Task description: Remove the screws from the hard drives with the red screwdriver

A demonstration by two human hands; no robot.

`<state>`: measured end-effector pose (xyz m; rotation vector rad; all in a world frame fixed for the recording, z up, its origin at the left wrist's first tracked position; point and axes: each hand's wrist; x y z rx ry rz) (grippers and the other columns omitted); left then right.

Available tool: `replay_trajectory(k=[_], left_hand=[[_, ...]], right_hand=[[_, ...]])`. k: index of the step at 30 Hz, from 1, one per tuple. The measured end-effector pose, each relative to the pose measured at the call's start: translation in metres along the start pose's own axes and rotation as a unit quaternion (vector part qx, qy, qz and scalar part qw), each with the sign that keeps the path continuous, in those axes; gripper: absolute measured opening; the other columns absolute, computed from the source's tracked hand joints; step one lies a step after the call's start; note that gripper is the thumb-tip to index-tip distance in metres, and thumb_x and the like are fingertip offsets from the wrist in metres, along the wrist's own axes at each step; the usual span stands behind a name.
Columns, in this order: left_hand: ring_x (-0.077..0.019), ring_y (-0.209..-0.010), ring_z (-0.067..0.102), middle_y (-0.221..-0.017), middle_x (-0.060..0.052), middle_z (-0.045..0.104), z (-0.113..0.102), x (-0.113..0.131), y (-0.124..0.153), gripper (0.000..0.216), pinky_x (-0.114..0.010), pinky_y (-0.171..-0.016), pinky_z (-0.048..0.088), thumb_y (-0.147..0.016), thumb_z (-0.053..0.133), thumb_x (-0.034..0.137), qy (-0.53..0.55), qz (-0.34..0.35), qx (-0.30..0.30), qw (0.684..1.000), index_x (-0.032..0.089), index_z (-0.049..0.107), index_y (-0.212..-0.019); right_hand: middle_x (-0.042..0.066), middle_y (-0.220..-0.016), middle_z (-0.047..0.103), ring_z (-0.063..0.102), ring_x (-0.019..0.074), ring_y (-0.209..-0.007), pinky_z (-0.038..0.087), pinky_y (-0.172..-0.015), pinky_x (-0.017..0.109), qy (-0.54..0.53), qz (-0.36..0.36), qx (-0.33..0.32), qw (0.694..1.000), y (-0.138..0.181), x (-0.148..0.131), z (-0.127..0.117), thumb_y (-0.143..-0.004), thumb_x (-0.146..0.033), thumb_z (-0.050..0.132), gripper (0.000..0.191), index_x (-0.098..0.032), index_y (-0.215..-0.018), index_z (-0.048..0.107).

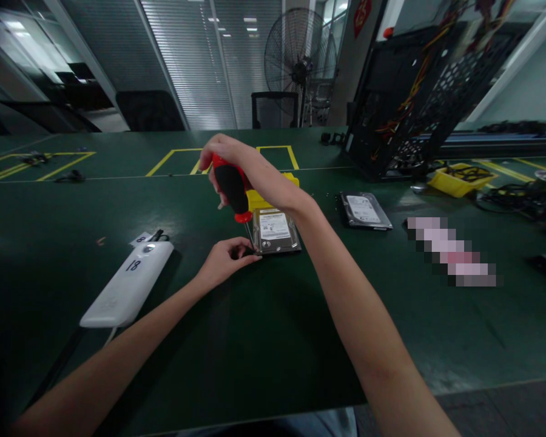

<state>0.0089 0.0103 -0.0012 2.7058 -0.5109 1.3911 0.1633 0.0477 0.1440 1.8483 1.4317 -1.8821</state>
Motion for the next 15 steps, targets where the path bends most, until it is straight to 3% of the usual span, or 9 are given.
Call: replay_trajectory(k=[6, 10, 15], left_hand=[[-0.0111, -0.057, 0.042, -0.062, 0.005, 0.046, 0.0016, -0.0034, -0.0004, 0.030, -0.024, -0.056, 0.030, -0.074, 0.068, 0.043, 0.004, 0.006, 0.005, 1.000, 0.019, 0.067, -0.093], [-0.0109, -0.058, 0.042, -0.062, 0.005, 0.046, 0.0022, -0.0045, -0.0010, 0.028, -0.024, -0.056, 0.030, -0.073, 0.070, 0.039, 0.004, 0.010, 0.011, 1.000, 0.019, 0.067, -0.092], [-0.0109, -0.057, 0.043, -0.061, 0.006, 0.046, 0.0024, -0.0053, -0.0023, 0.027, -0.024, -0.056, 0.030, -0.071, 0.071, 0.037, -0.006, 0.013, 0.013, 1.000, 0.019, 0.067, -0.091]], right_hand=[[0.000, -0.079, 0.054, 0.060, 0.0091, -0.066, 0.052, -0.062, 0.023, 0.020, -0.007, 0.007, 1.000, -0.0003, 0.0032, -0.0009, -0.091, -0.043, 0.045, 0.028, -0.015, -0.089, 0.051], [-0.003, -0.076, 0.056, 0.061, 0.0069, -0.065, 0.051, -0.062, 0.020, 0.022, -0.013, 0.021, 0.999, 0.0000, 0.0042, 0.0015, -0.086, -0.038, 0.056, 0.024, -0.018, -0.083, 0.043], [-0.006, -0.067, 0.059, 0.060, 0.0063, -0.059, 0.049, -0.057, 0.018, 0.012, -0.008, 0.002, 1.000, -0.0011, 0.0055, 0.0028, -0.086, -0.036, 0.054, 0.023, -0.020, -0.085, 0.038]])
Point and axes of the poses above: each hand's wrist, its own y-axis away from the middle knuckle, its own z-axis out of the palm, x = y × z
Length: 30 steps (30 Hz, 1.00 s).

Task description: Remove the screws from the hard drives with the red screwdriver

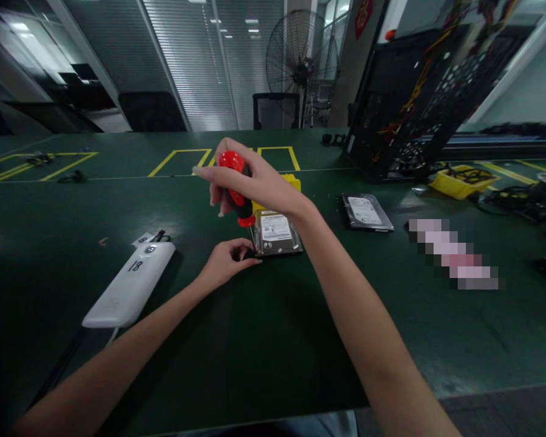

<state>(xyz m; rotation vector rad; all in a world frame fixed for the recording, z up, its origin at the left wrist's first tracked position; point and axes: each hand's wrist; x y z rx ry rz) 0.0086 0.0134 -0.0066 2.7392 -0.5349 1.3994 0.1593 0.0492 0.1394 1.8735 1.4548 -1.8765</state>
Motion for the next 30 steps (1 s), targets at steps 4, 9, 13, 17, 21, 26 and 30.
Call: replay_trajectory(k=[4, 9, 13, 17, 21, 26, 30], left_hand=[[-0.0109, -0.056, 0.043, -0.061, 0.005, 0.047, 0.0005, -0.0012, 0.0007, 0.027, -0.024, -0.056, 0.030, -0.071, 0.071, 0.035, 0.005, 0.000, 0.002, 1.000, 0.019, 0.066, -0.092], [-0.0112, -0.058, 0.044, -0.063, 0.005, 0.048, -0.0004, -0.0020, 0.0015, 0.027, -0.024, -0.057, 0.031, -0.072, 0.070, 0.036, 0.006, 0.005, -0.002, 1.000, 0.020, 0.066, -0.093], [-0.0113, -0.058, 0.044, -0.064, 0.005, 0.050, -0.0010, -0.0023, 0.0011, 0.028, -0.024, -0.057, 0.031, -0.072, 0.070, 0.037, 0.003, 0.001, -0.004, 1.000, 0.020, 0.066, -0.094], [-0.0112, -0.058, 0.044, -0.063, 0.005, 0.048, -0.0011, -0.0007, 0.0013, 0.027, -0.024, -0.058, 0.032, -0.072, 0.070, 0.035, 0.004, -0.003, -0.006, 1.000, 0.020, 0.066, -0.094], [-0.0114, -0.059, 0.045, -0.064, 0.005, 0.048, -0.0013, 0.0011, 0.0022, 0.027, -0.024, -0.058, 0.032, -0.072, 0.070, 0.036, 0.003, -0.001, -0.004, 1.000, 0.020, 0.066, -0.093], [-0.0117, -0.059, 0.045, -0.065, 0.004, 0.050, -0.0015, 0.0013, 0.0023, 0.028, -0.024, -0.058, 0.032, -0.072, 0.069, 0.035, 0.000, -0.004, -0.008, 1.000, 0.020, 0.066, -0.095], [-0.0117, -0.059, 0.044, -0.064, 0.005, 0.048, -0.0015, 0.0018, 0.0011, 0.027, -0.024, -0.057, 0.031, -0.072, 0.069, 0.036, -0.010, -0.004, -0.009, 1.000, 0.020, 0.066, -0.093]], right_hand=[[-0.006, -0.064, 0.059, 0.059, 0.0055, -0.057, 0.047, -0.054, 0.017, 0.006, -0.019, -0.005, 1.000, -0.0009, -0.0018, -0.0006, -0.088, -0.033, 0.052, 0.018, -0.017, -0.086, 0.043], [-0.004, -0.066, 0.057, 0.058, 0.0064, -0.058, 0.049, -0.056, 0.020, 0.023, -0.032, 0.011, 0.999, -0.0005, -0.0070, 0.0001, -0.086, -0.030, 0.055, 0.018, -0.014, -0.083, 0.049], [-0.006, -0.063, 0.051, 0.054, 0.0058, -0.054, 0.049, -0.056, 0.020, 0.020, -0.026, 0.022, 0.999, 0.0001, -0.0069, 0.0017, -0.084, -0.030, 0.059, 0.018, -0.014, -0.088, 0.050], [-0.005, -0.062, 0.050, 0.052, 0.0060, -0.054, 0.048, -0.057, 0.020, 0.004, -0.011, -0.006, 1.000, 0.0004, -0.0060, 0.0023, -0.088, -0.040, 0.052, 0.026, -0.014, -0.089, 0.051], [-0.002, -0.066, 0.053, 0.054, 0.0086, -0.058, 0.049, -0.060, 0.024, -0.023, 0.026, -0.018, 0.999, 0.0001, -0.0072, -0.0001, -0.089, -0.054, 0.041, 0.039, -0.016, -0.091, 0.052], [0.000, -0.076, 0.055, 0.057, 0.0092, -0.065, 0.050, -0.065, 0.024, -0.002, 0.026, -0.005, 1.000, 0.0016, -0.0081, -0.0047, -0.089, -0.046, 0.047, 0.030, -0.016, -0.090, 0.054], [-0.001, -0.077, 0.055, 0.059, 0.0075, -0.063, 0.050, -0.061, 0.022, 0.022, 0.009, 0.029, 0.999, 0.0033, -0.0065, -0.0061, -0.086, -0.039, 0.053, 0.024, -0.016, -0.081, 0.049]])
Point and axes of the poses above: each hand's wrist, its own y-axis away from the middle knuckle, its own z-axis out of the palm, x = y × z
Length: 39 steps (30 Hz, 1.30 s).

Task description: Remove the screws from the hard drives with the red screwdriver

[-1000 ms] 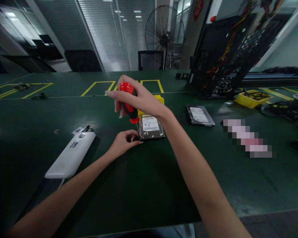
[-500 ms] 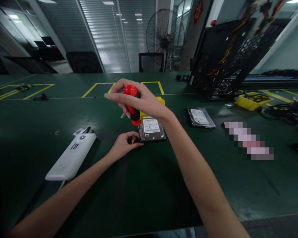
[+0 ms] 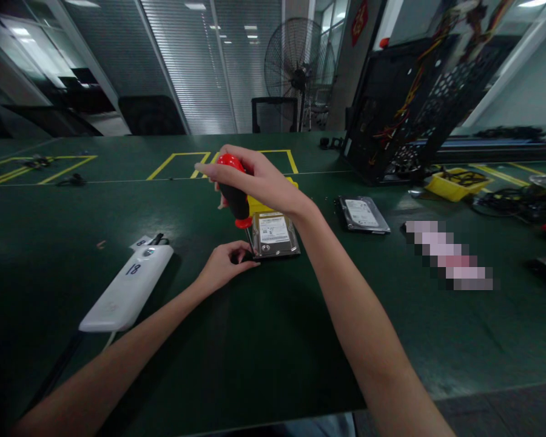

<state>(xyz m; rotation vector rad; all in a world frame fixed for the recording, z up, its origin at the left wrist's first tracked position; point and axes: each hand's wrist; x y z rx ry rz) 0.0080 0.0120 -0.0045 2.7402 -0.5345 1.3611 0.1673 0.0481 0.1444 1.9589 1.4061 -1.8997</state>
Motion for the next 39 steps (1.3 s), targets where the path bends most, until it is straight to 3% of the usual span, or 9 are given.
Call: replay_trajectory(k=[6, 13, 19, 25, 33, 39], left_hand=[[-0.0113, -0.058, 0.044, -0.062, 0.005, 0.047, 0.0020, -0.0006, -0.0012, 0.026, -0.024, -0.056, 0.030, -0.071, 0.070, 0.035, 0.006, 0.002, 0.008, 1.000, 0.019, 0.066, -0.091], [-0.0114, -0.058, 0.044, -0.063, 0.005, 0.047, 0.0019, 0.0018, -0.0010, 0.026, -0.024, -0.057, 0.031, -0.071, 0.070, 0.034, 0.007, -0.008, 0.006, 1.000, 0.020, 0.066, -0.093], [-0.0114, -0.058, 0.043, -0.062, 0.005, 0.047, 0.0016, 0.0019, -0.0014, 0.027, -0.024, -0.057, 0.031, -0.071, 0.070, 0.035, 0.012, -0.008, 0.003, 1.000, 0.019, 0.066, -0.092], [-0.0117, -0.059, 0.044, -0.065, 0.005, 0.049, 0.0007, 0.0013, -0.0003, 0.028, -0.024, -0.057, 0.032, -0.072, 0.069, 0.037, 0.011, -0.004, -0.002, 1.000, 0.020, 0.066, -0.094], [-0.0117, -0.058, 0.044, -0.063, 0.005, 0.048, 0.0015, 0.0021, -0.0005, 0.026, -0.024, -0.057, 0.031, -0.070, 0.070, 0.035, 0.006, -0.010, 0.010, 1.000, 0.020, 0.066, -0.091], [-0.0117, -0.059, 0.044, -0.063, 0.005, 0.047, 0.0013, 0.0026, -0.0010, 0.026, -0.024, -0.058, 0.032, -0.072, 0.069, 0.035, 0.008, -0.003, 0.003, 1.000, 0.020, 0.066, -0.092]], right_hand=[[-0.004, -0.066, 0.055, 0.057, 0.0072, -0.059, 0.048, -0.057, 0.020, 0.011, 0.011, 0.005, 1.000, 0.0013, -0.0001, 0.0008, -0.083, -0.034, 0.056, 0.022, -0.019, -0.077, 0.041], [-0.005, -0.064, 0.052, 0.052, 0.0061, -0.056, 0.046, -0.056, 0.019, 0.012, -0.012, 0.013, 1.000, 0.0006, -0.0038, 0.0032, -0.086, -0.034, 0.054, 0.017, -0.018, -0.083, 0.051], [-0.004, -0.068, 0.050, 0.052, 0.0062, -0.059, 0.050, -0.062, 0.021, 0.013, -0.009, 0.027, 1.000, 0.0008, -0.0031, 0.0031, -0.084, -0.042, 0.057, 0.025, -0.018, -0.079, 0.049], [0.001, -0.078, 0.052, 0.057, 0.0103, -0.068, 0.052, -0.066, 0.026, -0.031, -0.010, -0.025, 0.999, 0.0000, -0.0019, 0.0006, -0.094, -0.048, 0.033, 0.039, -0.016, -0.084, 0.052], [0.000, -0.078, 0.053, 0.058, 0.0080, -0.066, 0.051, -0.065, 0.021, -0.002, -0.023, -0.009, 1.000, -0.0005, 0.0020, -0.0035, -0.092, -0.041, 0.043, 0.028, -0.016, -0.086, 0.053], [-0.002, -0.076, 0.057, 0.059, 0.0063, -0.065, 0.050, -0.064, 0.021, -0.031, -0.001, -0.006, 1.000, -0.0005, -0.0001, 0.0024, -0.083, -0.038, 0.057, 0.027, -0.019, -0.078, 0.039]])
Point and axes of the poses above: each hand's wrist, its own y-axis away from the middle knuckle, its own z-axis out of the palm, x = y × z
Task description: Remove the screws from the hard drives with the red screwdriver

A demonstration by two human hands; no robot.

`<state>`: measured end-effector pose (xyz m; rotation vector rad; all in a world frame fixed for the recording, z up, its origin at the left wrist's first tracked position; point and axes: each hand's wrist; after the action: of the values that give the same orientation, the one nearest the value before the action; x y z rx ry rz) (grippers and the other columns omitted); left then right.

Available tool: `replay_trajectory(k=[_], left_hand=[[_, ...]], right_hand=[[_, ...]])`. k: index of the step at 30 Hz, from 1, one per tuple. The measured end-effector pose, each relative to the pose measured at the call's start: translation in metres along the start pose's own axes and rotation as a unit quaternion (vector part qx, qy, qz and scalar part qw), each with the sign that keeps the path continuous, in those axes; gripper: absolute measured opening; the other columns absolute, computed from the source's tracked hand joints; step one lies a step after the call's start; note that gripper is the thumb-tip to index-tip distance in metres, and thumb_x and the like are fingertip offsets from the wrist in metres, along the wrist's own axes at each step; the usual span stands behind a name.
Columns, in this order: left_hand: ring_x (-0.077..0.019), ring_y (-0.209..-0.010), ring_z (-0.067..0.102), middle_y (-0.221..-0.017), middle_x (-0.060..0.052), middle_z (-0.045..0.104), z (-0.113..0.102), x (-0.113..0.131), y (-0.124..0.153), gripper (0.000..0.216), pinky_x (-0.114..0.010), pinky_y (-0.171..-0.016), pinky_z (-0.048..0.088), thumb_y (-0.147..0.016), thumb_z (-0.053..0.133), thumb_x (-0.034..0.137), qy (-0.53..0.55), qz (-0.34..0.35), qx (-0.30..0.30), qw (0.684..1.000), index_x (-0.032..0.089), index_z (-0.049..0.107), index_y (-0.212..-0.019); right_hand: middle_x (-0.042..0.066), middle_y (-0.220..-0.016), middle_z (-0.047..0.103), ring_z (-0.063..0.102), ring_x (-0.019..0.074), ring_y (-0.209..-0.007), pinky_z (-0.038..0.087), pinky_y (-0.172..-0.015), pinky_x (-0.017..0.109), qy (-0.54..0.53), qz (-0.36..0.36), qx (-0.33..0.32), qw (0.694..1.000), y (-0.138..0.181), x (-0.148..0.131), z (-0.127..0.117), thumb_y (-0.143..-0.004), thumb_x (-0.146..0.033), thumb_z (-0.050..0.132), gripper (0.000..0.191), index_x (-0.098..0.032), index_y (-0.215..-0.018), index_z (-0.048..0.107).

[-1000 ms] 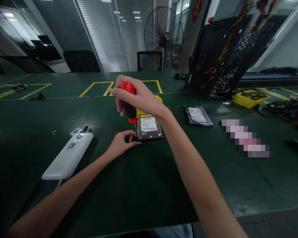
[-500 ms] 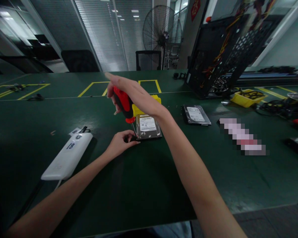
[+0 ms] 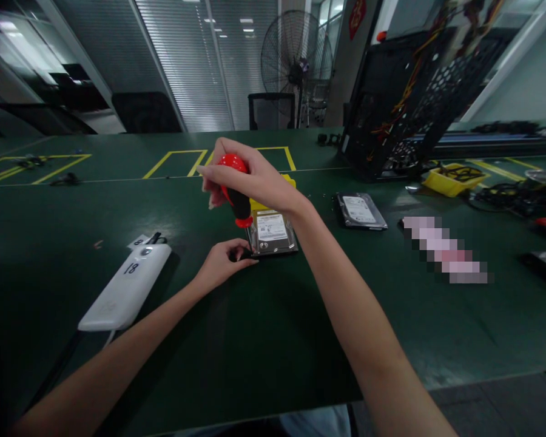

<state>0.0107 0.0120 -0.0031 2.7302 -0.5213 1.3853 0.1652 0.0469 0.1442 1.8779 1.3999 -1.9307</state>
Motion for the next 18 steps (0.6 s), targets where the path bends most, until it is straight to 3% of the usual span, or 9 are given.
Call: replay_trajectory(k=[7, 14, 18], left_hand=[[-0.0113, -0.058, 0.044, -0.062, 0.006, 0.046, 0.000, 0.000, 0.001, 0.026, -0.024, -0.057, 0.032, -0.071, 0.070, 0.035, -0.004, 0.005, 0.006, 1.000, 0.020, 0.065, -0.091], [-0.0114, -0.058, 0.044, -0.062, 0.005, 0.046, 0.002, -0.001, 0.001, 0.026, -0.024, -0.057, 0.032, -0.072, 0.069, 0.036, -0.004, 0.008, 0.001, 1.000, 0.019, 0.065, -0.092], [-0.0115, -0.059, 0.044, -0.064, 0.005, 0.046, 0.001, -0.002, 0.001, 0.027, -0.024, -0.058, 0.032, -0.072, 0.069, 0.037, -0.005, 0.006, -0.002, 1.000, 0.019, 0.065, -0.093]], right_hand=[[-0.006, -0.064, 0.053, 0.052, 0.0045, -0.054, 0.047, -0.056, 0.018, 0.012, -0.010, -0.021, 1.000, 0.002, -0.005, 0.002, -0.087, -0.036, 0.052, 0.019, -0.018, -0.086, 0.045], [-0.003, -0.072, 0.055, 0.053, 0.0060, -0.064, 0.048, -0.063, 0.019, 0.017, 0.019, -0.053, 0.998, 0.002, -0.007, -0.003, -0.087, -0.055, 0.042, 0.041, -0.016, -0.090, 0.053], [-0.001, -0.079, 0.058, 0.057, 0.0065, -0.069, 0.047, -0.065, 0.019, 0.030, 0.003, -0.053, 0.998, 0.001, -0.007, -0.008, -0.088, -0.051, 0.044, 0.039, -0.014, -0.091, 0.057]])
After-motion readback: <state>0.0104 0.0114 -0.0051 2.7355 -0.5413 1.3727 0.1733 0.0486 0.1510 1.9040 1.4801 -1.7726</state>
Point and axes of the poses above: each hand's wrist, its own y-axis away from the middle knuckle, its own z-axis out of the palm, x = y × z
